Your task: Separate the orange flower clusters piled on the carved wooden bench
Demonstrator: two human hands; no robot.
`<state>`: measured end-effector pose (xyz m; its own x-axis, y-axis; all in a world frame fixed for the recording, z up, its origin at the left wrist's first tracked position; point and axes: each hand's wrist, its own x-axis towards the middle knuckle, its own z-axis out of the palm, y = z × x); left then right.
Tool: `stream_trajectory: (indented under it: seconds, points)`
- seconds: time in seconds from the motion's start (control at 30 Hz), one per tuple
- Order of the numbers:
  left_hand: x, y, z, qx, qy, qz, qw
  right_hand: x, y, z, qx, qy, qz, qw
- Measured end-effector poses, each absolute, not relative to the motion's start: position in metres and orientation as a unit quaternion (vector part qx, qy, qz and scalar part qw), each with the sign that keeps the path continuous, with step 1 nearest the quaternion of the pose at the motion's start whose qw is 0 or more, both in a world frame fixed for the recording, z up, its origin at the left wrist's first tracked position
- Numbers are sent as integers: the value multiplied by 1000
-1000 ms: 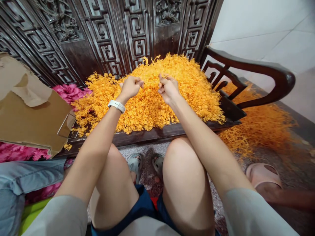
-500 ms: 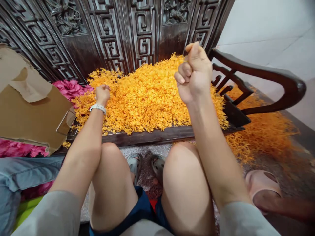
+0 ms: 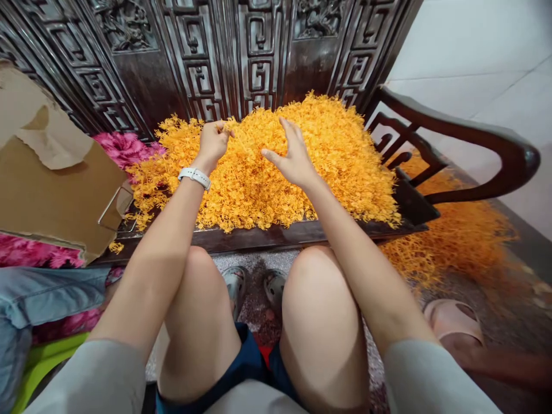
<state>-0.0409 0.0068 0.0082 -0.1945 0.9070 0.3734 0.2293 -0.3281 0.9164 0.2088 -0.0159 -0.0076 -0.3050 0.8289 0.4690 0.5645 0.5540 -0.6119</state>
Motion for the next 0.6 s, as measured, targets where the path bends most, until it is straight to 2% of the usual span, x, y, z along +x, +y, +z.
stream_trajectory:
  seconds: [0.23,0.4,0.6]
  points:
    - [3,-19,39,559,444,578,396,192,-34,-2,-423,-790,147,418]
    - [23,-37,58,538,425,563,461,189,-34,-1,-417,-747,170,490]
    - [18,-29,53,457,446,615,463,189,-38,7,-379,-686,234,576]
